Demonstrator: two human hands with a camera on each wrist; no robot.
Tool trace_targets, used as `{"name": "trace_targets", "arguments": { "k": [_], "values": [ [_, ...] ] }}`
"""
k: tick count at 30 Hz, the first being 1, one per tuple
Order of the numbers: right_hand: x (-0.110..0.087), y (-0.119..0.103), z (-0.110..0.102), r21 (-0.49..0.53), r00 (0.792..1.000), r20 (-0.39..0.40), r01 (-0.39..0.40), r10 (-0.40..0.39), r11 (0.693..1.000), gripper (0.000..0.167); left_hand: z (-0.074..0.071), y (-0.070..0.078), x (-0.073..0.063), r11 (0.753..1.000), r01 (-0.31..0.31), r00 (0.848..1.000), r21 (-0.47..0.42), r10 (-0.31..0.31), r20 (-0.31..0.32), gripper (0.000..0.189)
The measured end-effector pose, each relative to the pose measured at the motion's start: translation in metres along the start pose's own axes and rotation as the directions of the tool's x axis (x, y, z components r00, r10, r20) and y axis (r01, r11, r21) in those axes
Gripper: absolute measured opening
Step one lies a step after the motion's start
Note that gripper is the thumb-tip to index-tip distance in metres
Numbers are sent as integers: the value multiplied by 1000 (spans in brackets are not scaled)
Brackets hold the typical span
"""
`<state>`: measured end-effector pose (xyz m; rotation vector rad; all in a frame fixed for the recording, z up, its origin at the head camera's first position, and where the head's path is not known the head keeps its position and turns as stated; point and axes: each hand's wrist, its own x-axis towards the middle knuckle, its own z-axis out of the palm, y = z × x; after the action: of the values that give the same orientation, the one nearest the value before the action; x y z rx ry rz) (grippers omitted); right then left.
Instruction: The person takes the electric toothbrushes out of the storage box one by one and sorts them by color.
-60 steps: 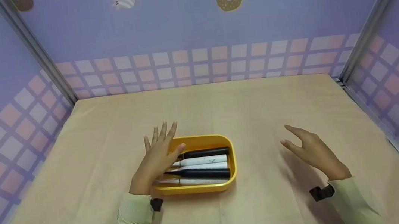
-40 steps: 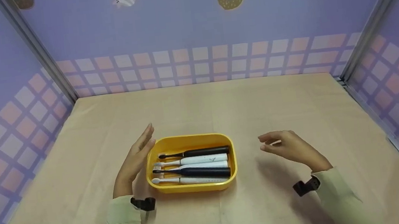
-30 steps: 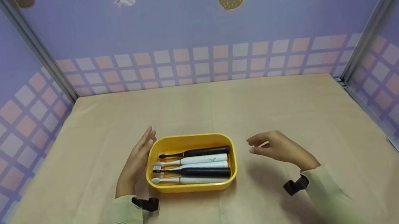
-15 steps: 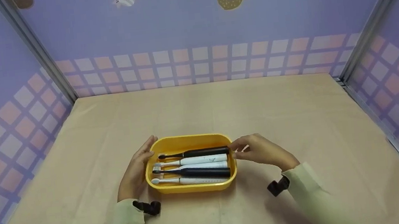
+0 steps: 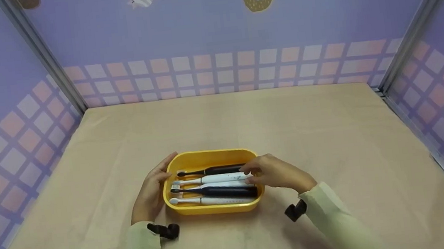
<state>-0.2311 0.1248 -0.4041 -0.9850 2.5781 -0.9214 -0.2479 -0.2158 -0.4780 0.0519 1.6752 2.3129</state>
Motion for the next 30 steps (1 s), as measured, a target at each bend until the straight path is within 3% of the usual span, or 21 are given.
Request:
{"name": "trace_targets", "arguments": {
  "k": [9,15,30],
  "values": [
    [13,-11,10,-44,997,59,45,-43,998,31,-2,-1,-1,999,-10,1000,-47,10,5,57],
    [18,-16,16,-54,994,79,76,-71,996,30,-3,-1,-1,1000,-4,1000,-25,4,21,58],
    [24,-27,27,-151,994,103,44,-28,988,34,-5,-3,-1,1000,-10,999,-3,10,47,59]
  ]
}}
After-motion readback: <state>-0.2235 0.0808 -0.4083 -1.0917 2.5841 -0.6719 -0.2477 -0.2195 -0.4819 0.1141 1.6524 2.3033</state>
